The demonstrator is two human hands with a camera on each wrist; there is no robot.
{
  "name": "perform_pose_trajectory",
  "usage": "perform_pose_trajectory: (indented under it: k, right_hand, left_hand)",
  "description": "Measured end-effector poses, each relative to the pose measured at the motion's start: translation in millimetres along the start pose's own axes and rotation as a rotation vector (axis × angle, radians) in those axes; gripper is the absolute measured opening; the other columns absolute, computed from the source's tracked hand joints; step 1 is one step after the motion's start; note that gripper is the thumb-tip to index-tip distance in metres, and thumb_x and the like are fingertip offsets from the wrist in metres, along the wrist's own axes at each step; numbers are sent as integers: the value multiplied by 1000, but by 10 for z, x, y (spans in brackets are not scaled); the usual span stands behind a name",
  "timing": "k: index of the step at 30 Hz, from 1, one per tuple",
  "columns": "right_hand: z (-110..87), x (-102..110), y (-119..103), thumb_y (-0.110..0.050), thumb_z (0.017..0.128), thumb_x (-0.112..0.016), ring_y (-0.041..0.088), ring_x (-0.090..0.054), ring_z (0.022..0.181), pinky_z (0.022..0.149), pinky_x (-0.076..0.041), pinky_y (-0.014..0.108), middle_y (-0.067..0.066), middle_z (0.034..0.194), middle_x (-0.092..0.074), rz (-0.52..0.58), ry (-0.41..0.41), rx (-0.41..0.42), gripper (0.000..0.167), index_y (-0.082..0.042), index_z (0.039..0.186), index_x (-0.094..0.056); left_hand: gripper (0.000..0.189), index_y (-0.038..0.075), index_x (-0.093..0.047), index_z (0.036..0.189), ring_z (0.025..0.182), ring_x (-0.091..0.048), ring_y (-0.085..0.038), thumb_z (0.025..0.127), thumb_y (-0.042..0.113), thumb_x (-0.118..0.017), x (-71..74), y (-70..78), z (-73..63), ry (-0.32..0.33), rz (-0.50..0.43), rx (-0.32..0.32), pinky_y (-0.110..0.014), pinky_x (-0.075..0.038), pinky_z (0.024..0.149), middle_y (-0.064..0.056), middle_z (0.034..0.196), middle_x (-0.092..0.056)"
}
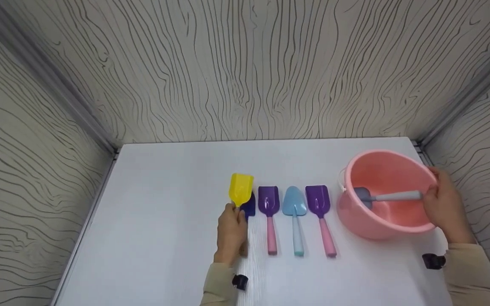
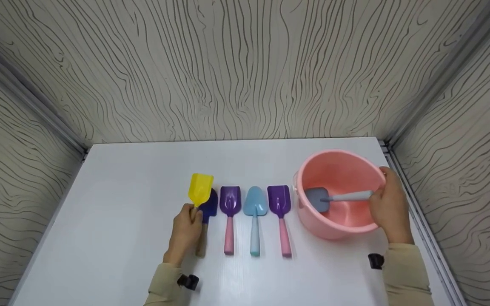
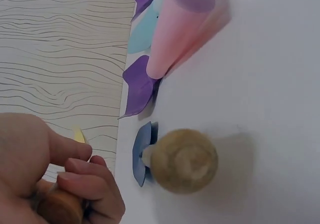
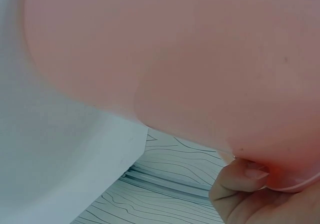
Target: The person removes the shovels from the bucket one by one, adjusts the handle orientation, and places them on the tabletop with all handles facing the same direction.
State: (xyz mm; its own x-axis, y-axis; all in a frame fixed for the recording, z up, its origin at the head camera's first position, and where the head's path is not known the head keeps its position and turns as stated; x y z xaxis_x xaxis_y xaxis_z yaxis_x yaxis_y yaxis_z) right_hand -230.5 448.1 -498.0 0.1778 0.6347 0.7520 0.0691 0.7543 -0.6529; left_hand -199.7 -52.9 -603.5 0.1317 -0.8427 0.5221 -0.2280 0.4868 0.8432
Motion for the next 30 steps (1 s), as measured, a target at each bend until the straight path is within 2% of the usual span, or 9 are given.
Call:
perform_pose_trajectory:
  k: [3,8,11,14,18,23,30]
  right_hand:
    - [-2,-3,-6,-5,108,-34,41,-61,102,65,-39,13,44,140,-51,-10,2,2,54,5,161,-30]
    - [0,-2,-8,-6,109,-36,6,-54,88,64,-43,15,43,139,-52,-20,-4,3,54,4,161,-31]
    - [-1,4,-2,-7,109,-36,0,-51,87,64,-43,14,43,139,-52,-17,-7,1,54,4,162,-31]
    - [3,11,4,-5,108,-34,19,-60,93,66,-39,12,44,139,-51,-15,2,10,54,6,161,-31]
    - [9,12,4,-4,106,-32,47,-55,109,70,-33,10,45,139,-50,-10,15,28,54,9,159,-31]
    - [3,1,9,-5,107,-32,51,-55,110,68,-33,8,45,139,-50,-2,10,20,54,9,159,-30]
    - [-2,3,15,-7,109,-33,52,-57,109,66,-34,9,45,139,-50,-10,15,12,53,8,160,-31]
  left_hand:
    - [24,0,-60,128,85,-60,-21,109,15,-60,46,-51,-5,27,-11,19,-41,-57,86,-6,95,-63]
    - [23,-1,-61,126,87,-58,-23,108,14,-61,120,-135,10,80,-2,46,-42,-55,85,-9,97,-60]
    - [23,-1,-61,125,87,-57,-23,109,15,-61,145,-192,22,99,18,57,-41,-54,84,-9,99,-60]
    - [24,0,-61,127,88,-56,-23,109,16,-60,163,-256,17,110,29,62,-41,-53,85,-9,102,-60]
    - [27,-1,-62,130,87,-54,-22,109,17,-59,191,-343,-4,124,64,66,-40,-52,82,-9,104,-60]
    - [28,0,-62,132,86,-53,-20,110,18,-58,224,-441,-23,137,105,84,-39,-50,80,-7,104,-59]
    - [27,-1,-62,130,88,-54,-21,109,17,-60,235,-514,-23,158,116,110,-39,-51,81,-8,104,-60]
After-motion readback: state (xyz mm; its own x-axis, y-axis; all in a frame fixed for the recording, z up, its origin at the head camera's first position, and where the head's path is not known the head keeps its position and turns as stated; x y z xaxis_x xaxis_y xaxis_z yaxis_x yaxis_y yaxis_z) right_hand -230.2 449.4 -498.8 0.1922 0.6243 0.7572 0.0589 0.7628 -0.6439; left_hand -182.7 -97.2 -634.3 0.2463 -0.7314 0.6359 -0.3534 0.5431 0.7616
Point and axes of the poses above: each hand's wrist, its own z-axis towards the middle knuckle, its own x-axis out of the back of the hand, y = z × x, the point moved 4 cm from there along z, towards the middle knuckle
